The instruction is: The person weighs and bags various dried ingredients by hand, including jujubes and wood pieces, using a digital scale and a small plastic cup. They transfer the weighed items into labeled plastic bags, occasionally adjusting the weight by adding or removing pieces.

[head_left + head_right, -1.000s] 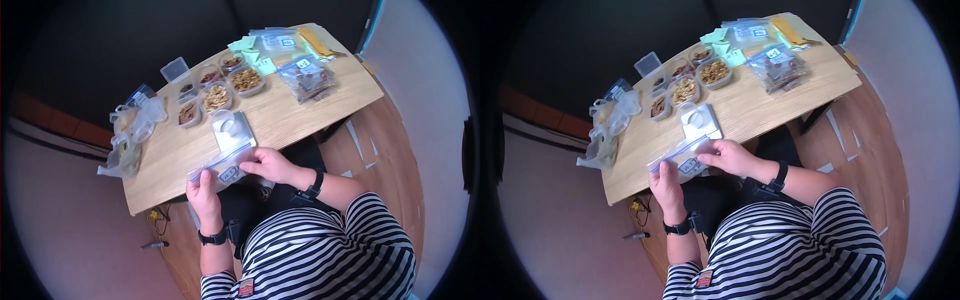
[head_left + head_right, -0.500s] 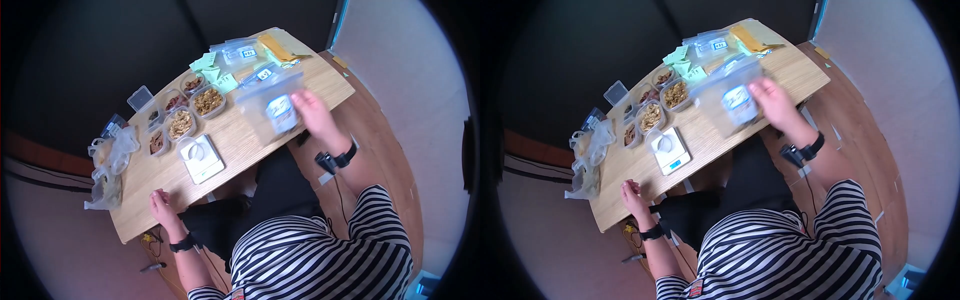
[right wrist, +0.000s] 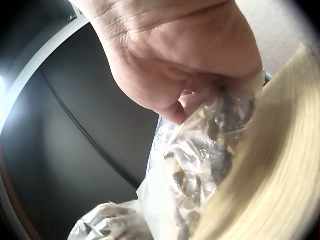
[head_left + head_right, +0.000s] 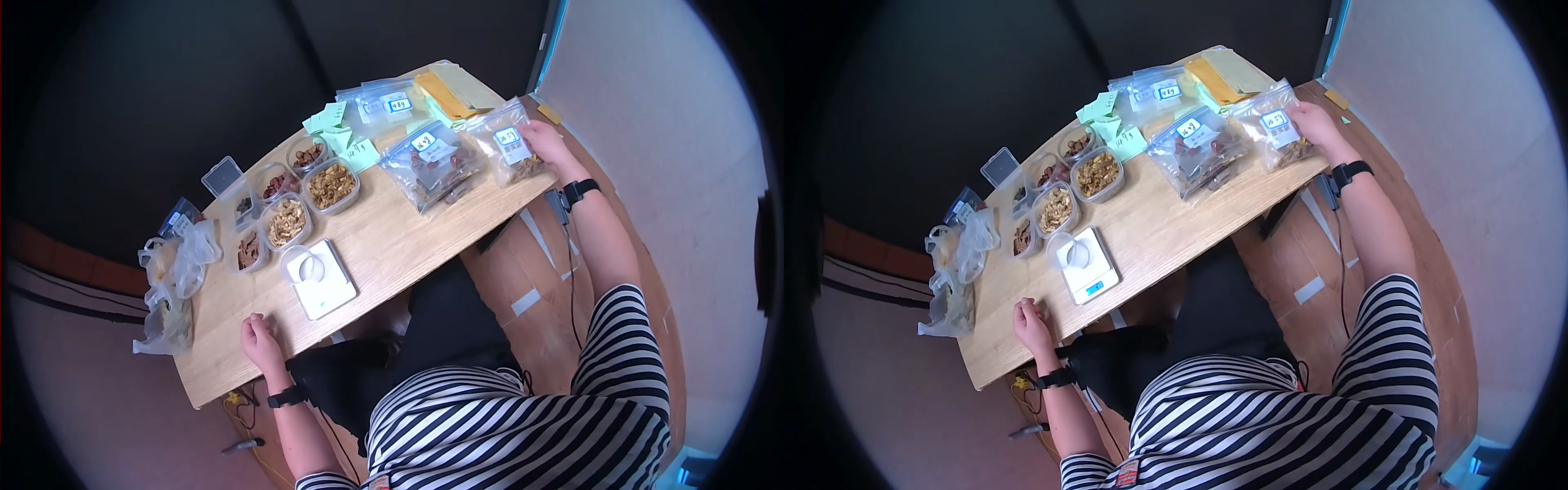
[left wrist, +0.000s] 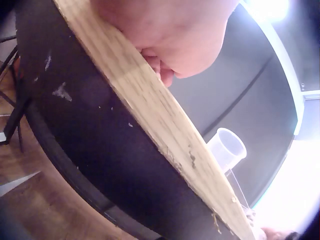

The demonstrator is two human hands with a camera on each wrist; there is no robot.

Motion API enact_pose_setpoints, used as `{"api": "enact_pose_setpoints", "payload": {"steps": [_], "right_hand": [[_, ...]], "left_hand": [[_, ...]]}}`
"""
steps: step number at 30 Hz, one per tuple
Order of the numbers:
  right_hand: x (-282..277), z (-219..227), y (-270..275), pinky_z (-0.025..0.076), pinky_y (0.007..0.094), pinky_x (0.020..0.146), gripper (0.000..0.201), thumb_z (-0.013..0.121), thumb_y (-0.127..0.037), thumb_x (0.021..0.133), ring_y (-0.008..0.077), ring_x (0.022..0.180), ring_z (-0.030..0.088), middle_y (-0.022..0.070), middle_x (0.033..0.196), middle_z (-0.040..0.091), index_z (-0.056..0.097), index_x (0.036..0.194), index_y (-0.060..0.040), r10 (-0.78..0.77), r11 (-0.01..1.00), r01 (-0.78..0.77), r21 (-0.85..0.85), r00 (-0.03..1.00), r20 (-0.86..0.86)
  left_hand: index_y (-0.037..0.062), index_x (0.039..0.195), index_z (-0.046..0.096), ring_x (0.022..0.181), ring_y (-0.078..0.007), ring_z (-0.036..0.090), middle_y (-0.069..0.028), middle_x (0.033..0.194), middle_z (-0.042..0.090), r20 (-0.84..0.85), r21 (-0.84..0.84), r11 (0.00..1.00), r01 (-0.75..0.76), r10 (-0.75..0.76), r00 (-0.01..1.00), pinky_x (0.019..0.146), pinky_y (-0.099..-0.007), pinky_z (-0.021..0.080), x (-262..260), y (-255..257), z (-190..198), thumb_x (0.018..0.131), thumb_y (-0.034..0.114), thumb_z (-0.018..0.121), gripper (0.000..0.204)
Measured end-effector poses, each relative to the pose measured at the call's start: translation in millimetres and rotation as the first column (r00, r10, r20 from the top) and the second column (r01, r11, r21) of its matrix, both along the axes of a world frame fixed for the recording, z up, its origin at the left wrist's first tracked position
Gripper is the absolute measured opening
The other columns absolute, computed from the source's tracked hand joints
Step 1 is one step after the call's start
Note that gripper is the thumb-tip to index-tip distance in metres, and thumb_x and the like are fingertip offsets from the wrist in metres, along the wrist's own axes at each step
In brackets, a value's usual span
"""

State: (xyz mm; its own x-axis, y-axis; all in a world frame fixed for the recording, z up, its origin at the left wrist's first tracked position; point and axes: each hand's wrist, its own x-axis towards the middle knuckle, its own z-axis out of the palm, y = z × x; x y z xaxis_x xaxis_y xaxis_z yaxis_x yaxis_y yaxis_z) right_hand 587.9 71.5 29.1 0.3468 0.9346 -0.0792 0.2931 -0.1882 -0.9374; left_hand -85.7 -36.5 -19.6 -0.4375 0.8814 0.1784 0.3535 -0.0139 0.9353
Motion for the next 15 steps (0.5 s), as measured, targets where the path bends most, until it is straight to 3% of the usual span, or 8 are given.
{"api": "enact_pose_setpoints", "payload": {"steps": [1,3,7,11,12,13,14,15], "right_hand": [[-0.7,-1.8,3.2,0.048,0.0278,0.067,0.027,0.06,-0.024,0.1,0.0111,0.076,0.063,0.0043,0.086,0.07,0.068,0.102,0.0017,0.001,1.0,-0.001,0.001,1.0,0.002],[2.6,-17.6,16.0,0.05,0.0308,0.067,0.03,0.061,-0.025,0.098,0.0156,0.074,0.065,0.0085,0.084,0.071,0.069,0.101,0.0039,0.006,0.999,0.002,-0.034,0.975,0.222],[8.1,-46.1,41.9,0.054,0.0347,0.073,0.033,0.066,-0.03,0.093,0.021,0.075,0.068,0.0122,0.081,0.072,0.07,0.108,0.0,-0.017,0.998,0.032,-0.062,0.976,0.218],[-26.3,-23.0,27.9,0.054,0.0375,0.077,0.036,0.067,-0.03,0.091,0.0252,0.083,0.069,0.016,0.09,0.071,0.069,0.113,-0.0012,-0.122,0.991,0.136,-0.009,0.915,0.384],[-32.6,-23.9,25.1,0.054,0.038,0.079,0.038,0.067,-0.029,0.09,0.0269,0.088,0.069,0.0175,0.095,0.07,0.068,0.115,-0.0013,-0.296,0.954,0.193,0.23,0.735,0.611],[-47.3,-16.2,18.9,0.054,0.0385,0.081,0.039,0.068,-0.029,0.09,0.0286,0.093,0.068,0.019,0.101,0.068,0.067,0.118,-0.0015,-0.483,0.87,0.167,0.465,0.481,0.731],[-59.7,-6.4,10.0,0.053,0.0384,0.082,0.035,0.067,-0.024,0.09,0.0295,0.098,0.065,0.0194,0.109,0.065,0.066,0.117,-0.0027,-0.464,0.869,0.113,0.481,0.519,0.717],[-76.9,-0.8,1.0,0.053,0.0382,0.08,0.029,0.066,-0.022,0.092,0.029,0.093,0.066,0.0178,0.105,0.066,0.067,0.114,-0.0024,-0.39,0.871,0.05,0.489,0.676,0.626]], "left_hand": [[0.0032,0.091,0.064,0.063,-0.0037,0.043,0.004,0.07,0.053,-0.023,-0.006,1.0,0.002,-0.003,1.0,0.057,-0.0209,0.036,0.0,0.2,-0.8,0.106,0.026,0.054,0.029],[0.001,0.09,0.064,0.064,-0.0053,0.044,0.0028,0.07,0.053,-0.03,-0.013,1.0,-0.013,0.012,0.999,0.058,-0.0227,0.036,1.6,0.4,0.0,0.105,0.026,0.054,0.031],[-0.0019,0.089,0.065,0.066,-0.0075,0.046,0.0008,0.07,0.054,-0.068,-0.024,0.999,-0.033,0.031,0.997,0.06,-0.0249,0.038,2.4,-0.2,1.1,0.104,0.024,0.055,0.032],[-0.0022,0.088,0.065,0.067,-0.0084,0.047,-0.0002,0.071,0.054,-0.062,-0.031,0.999,-0.034,0.032,0.998,0.062,-0.025,0.04,3.3,0.0,1.8,0.104,0.023,0.055,0.032],[-0.0023,0.088,0.065,0.067,-0.0085,0.048,-0.0001,0.071,0.055,-0.077,-0.013,0.999,-0.03,0.029,0.997,0.062,-0.0251,0.041,2.8,0.8,-0.7,0.104,0.023,0.055,0.032],[-0.0024,0.087,0.066,0.068,-0.0086,0.049,0.0,0.072,0.056,-0.092,0.004,1.0,-0.027,0.027,0.995,0.063,-0.0252,0.042,4.5,1.3,0.5,0.104,0.023,0.056,0.032],[-0.0024,0.087,0.066,0.068,-0.0086,0.049,0.0,0.072,0.056,-0.088,0.007,0.999,-0.034,0.034,0.996,0.063,-0.0252,0.042,6.0,0.5,2.0,0.104,0.023,0.056,0.032],[-0.0028,0.086,0.065,0.067,-0.0099,0.05,-0.0019,0.071,0.058,-0.134,-0.016,0.999,-0.038,0.036,0.99,0.063,-0.0267,0.043,12.0,-1.5,9.1,0.103,0.022,0.056,0.031]]}}
